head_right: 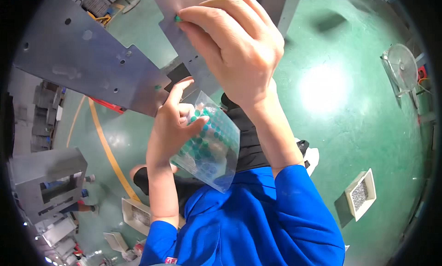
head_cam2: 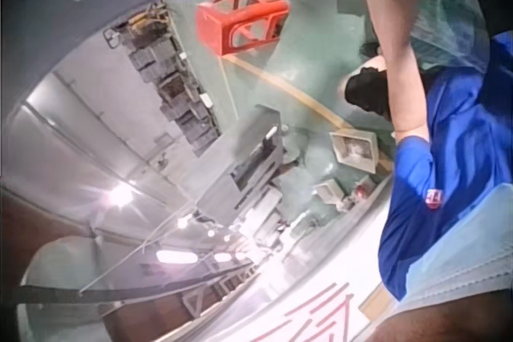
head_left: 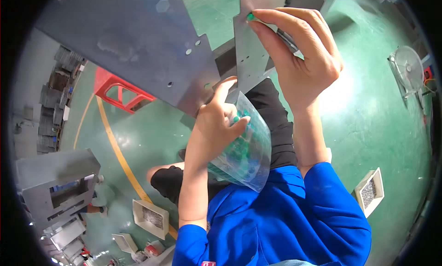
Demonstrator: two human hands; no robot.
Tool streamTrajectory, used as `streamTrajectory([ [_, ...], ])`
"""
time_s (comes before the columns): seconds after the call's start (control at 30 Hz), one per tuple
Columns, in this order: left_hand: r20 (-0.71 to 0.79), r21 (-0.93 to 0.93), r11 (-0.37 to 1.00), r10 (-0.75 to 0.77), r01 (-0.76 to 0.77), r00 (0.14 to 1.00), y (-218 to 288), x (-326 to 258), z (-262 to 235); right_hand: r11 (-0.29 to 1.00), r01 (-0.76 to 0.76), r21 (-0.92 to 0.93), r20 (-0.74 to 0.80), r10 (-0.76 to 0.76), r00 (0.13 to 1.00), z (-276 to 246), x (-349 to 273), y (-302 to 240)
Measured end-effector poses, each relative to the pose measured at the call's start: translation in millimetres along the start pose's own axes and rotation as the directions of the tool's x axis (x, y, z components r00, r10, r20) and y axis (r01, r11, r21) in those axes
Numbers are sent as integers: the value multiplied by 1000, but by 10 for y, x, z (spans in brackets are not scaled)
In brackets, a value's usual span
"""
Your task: Applying circular green protective stickers to specific points on a metal frame.
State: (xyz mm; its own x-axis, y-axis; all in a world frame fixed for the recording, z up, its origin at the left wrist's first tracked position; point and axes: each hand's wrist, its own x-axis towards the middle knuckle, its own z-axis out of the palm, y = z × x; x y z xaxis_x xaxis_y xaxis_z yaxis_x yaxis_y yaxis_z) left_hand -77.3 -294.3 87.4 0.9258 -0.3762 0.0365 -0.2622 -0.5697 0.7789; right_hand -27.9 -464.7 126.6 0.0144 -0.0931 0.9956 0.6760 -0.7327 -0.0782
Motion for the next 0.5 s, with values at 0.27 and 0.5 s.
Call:
streamTrajectory([
  [0.27,-103,-91,996,0,-9,995,113,-163,70,991,-99,85,31,97,995,-107,144,-68],
  [0.5,-124,-116,992,-55,40,991,294,-398,-67,949,-131,287,91,109,990,-144,368,-192],
])
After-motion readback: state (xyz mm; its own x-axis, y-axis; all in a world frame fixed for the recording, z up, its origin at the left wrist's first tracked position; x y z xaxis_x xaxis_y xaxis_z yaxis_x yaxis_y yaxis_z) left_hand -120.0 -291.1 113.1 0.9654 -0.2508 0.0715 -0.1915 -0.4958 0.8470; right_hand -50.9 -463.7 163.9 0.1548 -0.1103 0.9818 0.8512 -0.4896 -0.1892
